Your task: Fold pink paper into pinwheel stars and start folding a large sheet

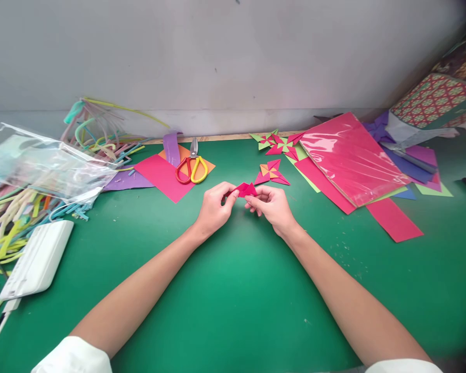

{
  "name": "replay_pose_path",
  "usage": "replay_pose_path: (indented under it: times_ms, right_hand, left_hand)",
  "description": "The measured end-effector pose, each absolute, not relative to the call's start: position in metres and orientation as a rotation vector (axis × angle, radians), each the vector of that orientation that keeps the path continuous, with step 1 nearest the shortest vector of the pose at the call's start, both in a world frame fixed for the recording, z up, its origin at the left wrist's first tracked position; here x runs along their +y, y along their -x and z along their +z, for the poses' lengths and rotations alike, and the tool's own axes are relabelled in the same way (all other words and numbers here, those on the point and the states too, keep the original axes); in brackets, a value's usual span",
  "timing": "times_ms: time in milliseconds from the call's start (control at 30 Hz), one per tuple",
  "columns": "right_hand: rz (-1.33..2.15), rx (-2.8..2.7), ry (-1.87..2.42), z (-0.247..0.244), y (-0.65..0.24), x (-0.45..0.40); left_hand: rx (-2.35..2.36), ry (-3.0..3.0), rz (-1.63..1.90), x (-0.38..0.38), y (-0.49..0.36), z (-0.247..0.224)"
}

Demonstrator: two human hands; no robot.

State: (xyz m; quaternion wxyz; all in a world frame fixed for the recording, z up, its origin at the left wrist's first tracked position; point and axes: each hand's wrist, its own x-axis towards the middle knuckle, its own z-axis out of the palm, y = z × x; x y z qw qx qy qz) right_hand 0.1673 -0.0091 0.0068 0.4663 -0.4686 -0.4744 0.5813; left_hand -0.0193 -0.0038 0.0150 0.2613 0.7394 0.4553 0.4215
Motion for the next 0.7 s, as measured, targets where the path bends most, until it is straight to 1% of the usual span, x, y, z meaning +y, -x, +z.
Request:
replay_pose_path:
  times_ms: [233,433,700]
  right_hand:
    - [1.358,-1.141,1.118,0.006,-0.166,-0.011]
    - [1.315,-1.063,1.099,0.009,-0.168,-0.01]
    - [1.307,-1.086,1.091,0.01,-0.166,-0.011]
  left_hand:
    - [1.226,-1.935,1.136,-0.004,0.019,0.017]
    - [1.188,-1.932,1.06,-0.003,0.016,0.017]
    - [1.07,-1.536,1.079,-0.005,0.007,0.014]
